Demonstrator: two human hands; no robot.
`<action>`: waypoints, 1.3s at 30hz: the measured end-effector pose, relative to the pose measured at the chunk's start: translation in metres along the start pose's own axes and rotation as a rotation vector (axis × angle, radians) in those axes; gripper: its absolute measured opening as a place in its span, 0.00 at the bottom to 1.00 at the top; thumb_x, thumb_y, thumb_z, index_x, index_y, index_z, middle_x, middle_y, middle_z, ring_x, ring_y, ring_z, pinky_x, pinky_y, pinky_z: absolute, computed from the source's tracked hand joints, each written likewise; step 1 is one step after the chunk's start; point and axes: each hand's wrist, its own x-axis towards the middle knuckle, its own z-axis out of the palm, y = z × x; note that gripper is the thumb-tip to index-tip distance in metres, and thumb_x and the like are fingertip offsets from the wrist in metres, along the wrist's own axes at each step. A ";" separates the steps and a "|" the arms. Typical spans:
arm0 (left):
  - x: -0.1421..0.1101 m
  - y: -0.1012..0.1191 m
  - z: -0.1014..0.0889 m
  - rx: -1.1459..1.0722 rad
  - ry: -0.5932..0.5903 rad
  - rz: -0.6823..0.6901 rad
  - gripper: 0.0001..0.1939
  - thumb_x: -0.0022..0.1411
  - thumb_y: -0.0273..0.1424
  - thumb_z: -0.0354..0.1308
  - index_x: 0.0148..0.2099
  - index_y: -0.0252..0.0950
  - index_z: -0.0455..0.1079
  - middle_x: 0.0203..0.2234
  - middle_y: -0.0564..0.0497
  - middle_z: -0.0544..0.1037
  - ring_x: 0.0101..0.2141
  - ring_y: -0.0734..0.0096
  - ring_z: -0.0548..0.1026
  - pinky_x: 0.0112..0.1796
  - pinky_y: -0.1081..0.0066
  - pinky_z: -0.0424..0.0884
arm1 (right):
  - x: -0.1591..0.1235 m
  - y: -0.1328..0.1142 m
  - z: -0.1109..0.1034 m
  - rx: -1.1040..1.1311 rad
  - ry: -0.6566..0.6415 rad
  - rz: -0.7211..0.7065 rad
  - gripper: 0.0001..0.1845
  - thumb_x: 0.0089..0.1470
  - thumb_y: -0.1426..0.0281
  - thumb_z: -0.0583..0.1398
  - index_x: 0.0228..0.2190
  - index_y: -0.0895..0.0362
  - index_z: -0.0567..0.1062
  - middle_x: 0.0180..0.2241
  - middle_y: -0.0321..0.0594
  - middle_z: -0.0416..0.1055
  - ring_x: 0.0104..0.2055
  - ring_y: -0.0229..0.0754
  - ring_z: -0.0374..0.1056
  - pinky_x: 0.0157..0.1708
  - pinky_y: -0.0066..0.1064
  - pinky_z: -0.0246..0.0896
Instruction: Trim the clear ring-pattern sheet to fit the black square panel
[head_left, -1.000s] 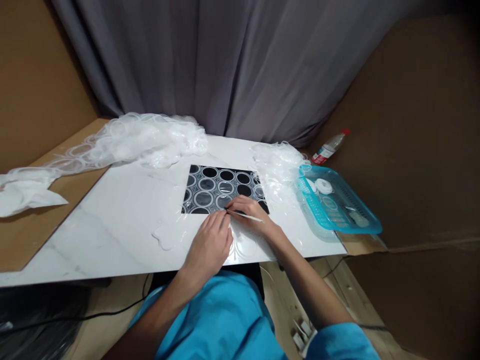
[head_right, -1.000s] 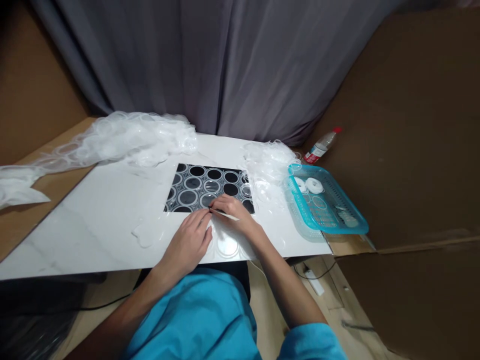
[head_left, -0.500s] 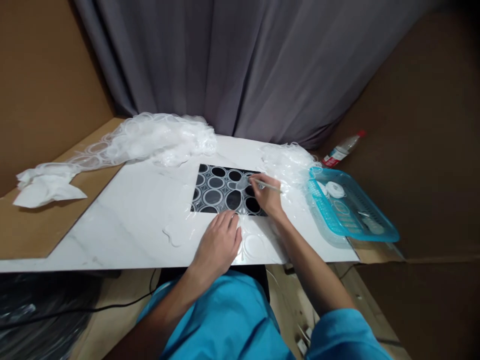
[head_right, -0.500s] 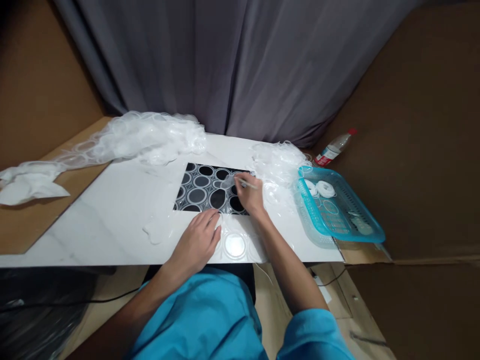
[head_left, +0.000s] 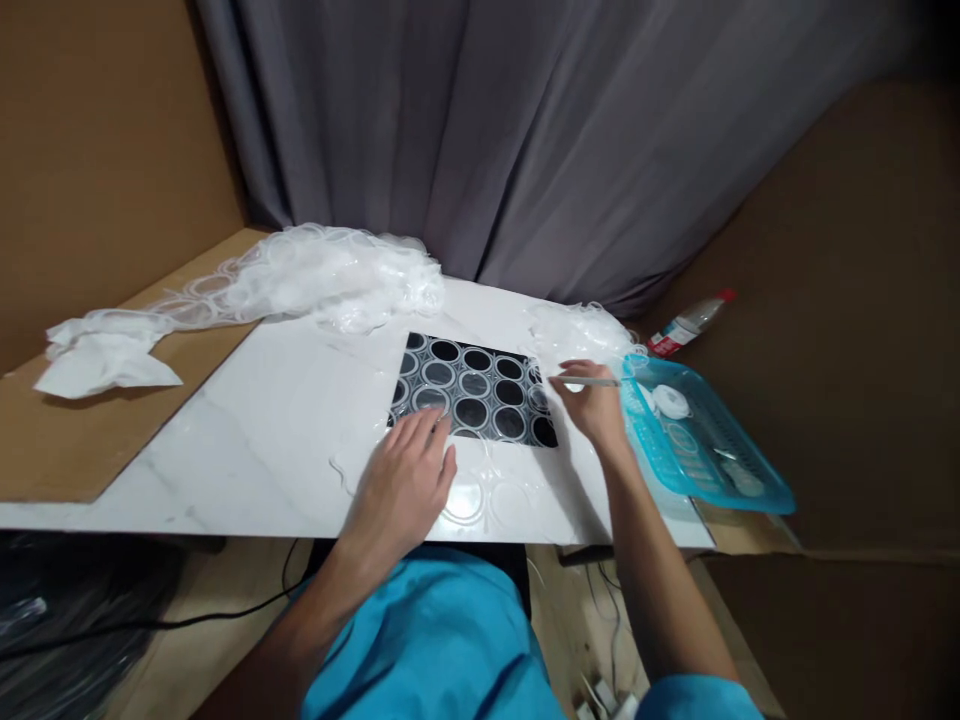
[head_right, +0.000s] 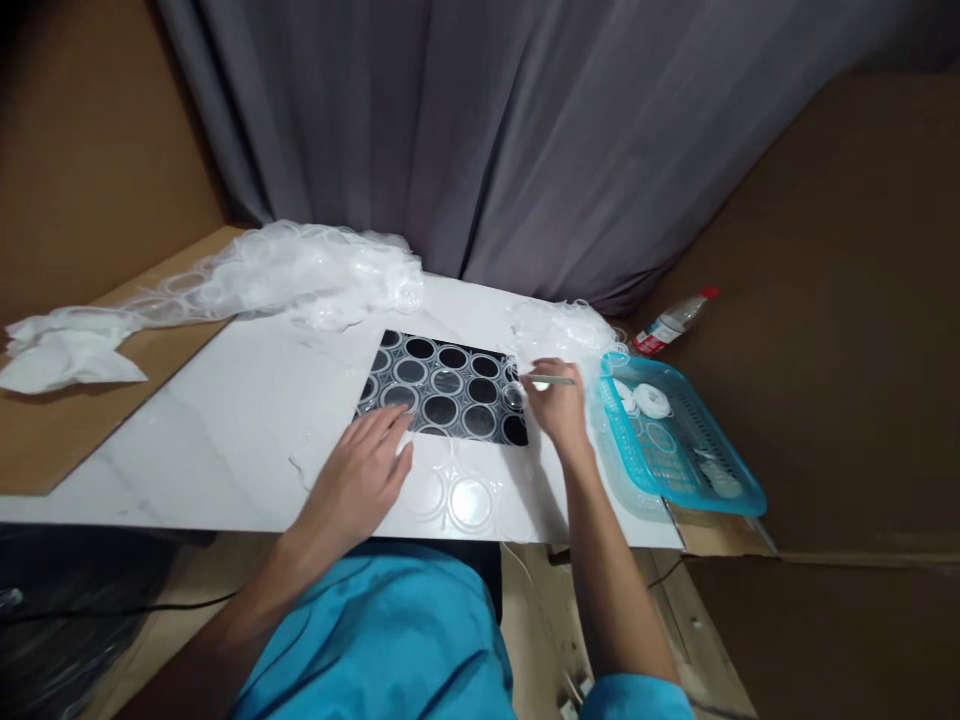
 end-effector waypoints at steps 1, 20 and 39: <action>-0.001 -0.006 -0.001 0.017 -0.001 0.002 0.22 0.82 0.33 0.48 0.70 0.33 0.69 0.66 0.37 0.76 0.66 0.48 0.73 0.68 0.46 0.69 | -0.002 -0.018 0.010 0.174 -0.038 -0.023 0.11 0.62 0.61 0.68 0.31 0.55 0.85 0.43 0.51 0.85 0.45 0.54 0.79 0.51 0.48 0.73; -0.023 -0.022 0.015 0.065 -0.039 0.030 0.25 0.81 0.32 0.49 0.74 0.32 0.65 0.69 0.34 0.74 0.70 0.46 0.71 0.68 0.44 0.69 | -0.017 -0.113 0.098 0.774 -0.610 -0.136 0.06 0.64 0.66 0.69 0.34 0.53 0.84 0.42 0.43 0.85 0.45 0.47 0.81 0.51 0.41 0.77; -0.022 -0.019 0.016 0.073 -0.041 0.030 0.25 0.80 0.30 0.49 0.73 0.31 0.65 0.68 0.33 0.75 0.70 0.44 0.70 0.67 0.45 0.70 | -0.020 -0.116 0.097 0.685 -0.600 -0.191 0.07 0.67 0.66 0.67 0.34 0.53 0.82 0.43 0.43 0.84 0.46 0.47 0.81 0.48 0.41 0.78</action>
